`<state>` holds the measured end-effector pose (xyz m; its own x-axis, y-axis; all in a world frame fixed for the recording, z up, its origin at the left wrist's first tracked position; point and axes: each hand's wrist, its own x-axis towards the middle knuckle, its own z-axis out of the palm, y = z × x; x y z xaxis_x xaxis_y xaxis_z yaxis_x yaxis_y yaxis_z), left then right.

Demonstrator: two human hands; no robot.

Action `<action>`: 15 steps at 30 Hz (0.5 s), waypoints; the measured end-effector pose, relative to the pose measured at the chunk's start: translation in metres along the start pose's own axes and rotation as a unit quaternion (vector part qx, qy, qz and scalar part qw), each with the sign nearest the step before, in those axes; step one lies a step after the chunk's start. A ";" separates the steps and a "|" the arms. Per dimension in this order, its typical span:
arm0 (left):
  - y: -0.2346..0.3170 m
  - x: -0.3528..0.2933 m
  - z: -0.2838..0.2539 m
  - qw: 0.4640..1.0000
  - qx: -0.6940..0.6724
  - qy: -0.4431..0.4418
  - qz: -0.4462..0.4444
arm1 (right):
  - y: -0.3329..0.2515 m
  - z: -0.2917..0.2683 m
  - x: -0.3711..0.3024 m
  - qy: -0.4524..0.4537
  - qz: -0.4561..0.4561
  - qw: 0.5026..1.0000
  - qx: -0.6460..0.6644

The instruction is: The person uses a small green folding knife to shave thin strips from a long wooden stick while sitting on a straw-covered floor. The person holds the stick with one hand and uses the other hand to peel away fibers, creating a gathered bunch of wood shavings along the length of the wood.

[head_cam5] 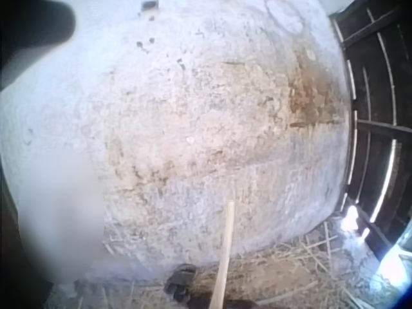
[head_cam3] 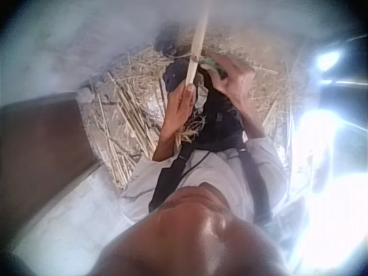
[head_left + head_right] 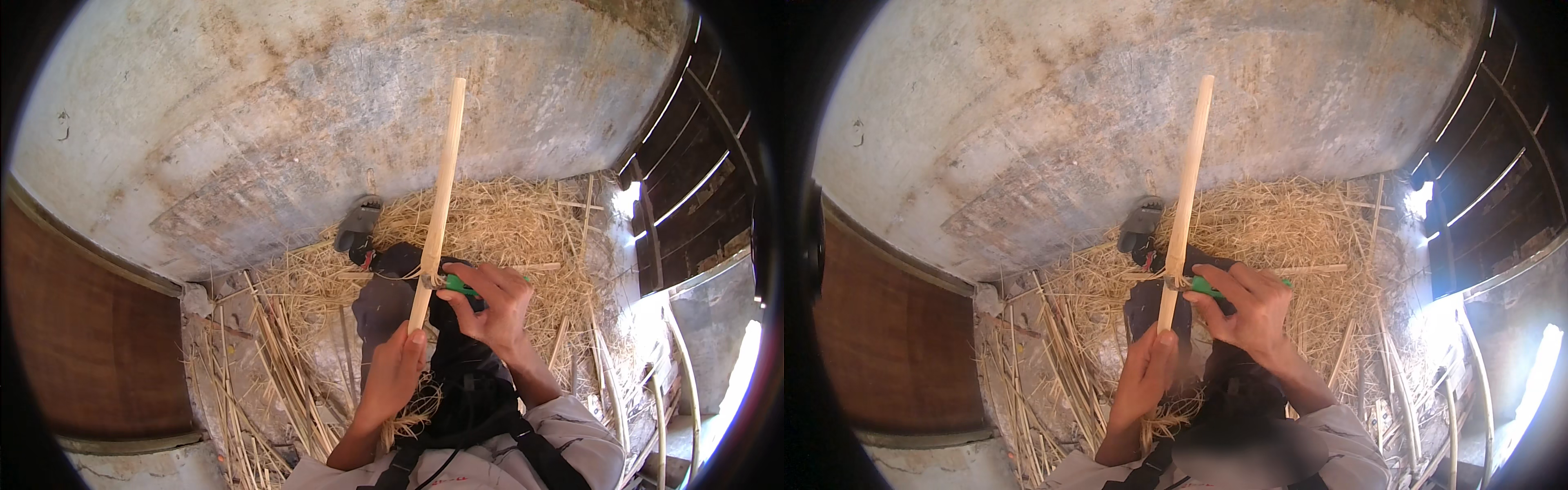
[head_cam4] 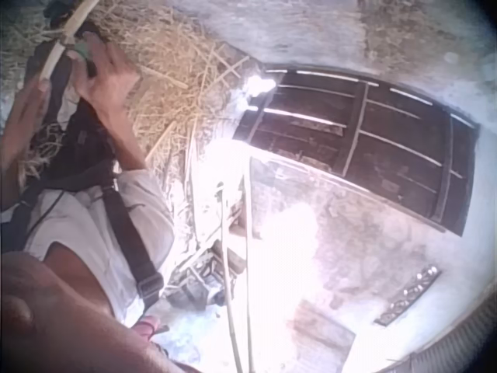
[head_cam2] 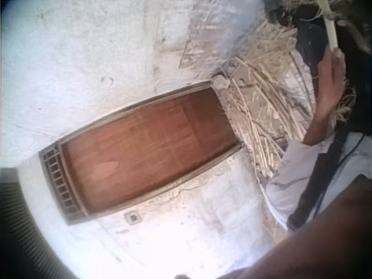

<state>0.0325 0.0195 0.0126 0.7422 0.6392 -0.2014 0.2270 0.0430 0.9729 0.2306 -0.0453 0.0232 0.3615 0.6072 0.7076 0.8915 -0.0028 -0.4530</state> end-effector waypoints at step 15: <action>0.012 -0.002 -0.005 0.990 -0.127 -0.049 -0.031 | 0.013 -0.011 0.006 -0.164 0.162 0.911 0.343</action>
<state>0.0306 0.0226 0.0250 0.7925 0.5522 -0.2589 0.1174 0.2785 0.9532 0.2476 -0.0505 0.0274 0.3747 0.8673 0.3277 0.3323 0.2044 -0.9208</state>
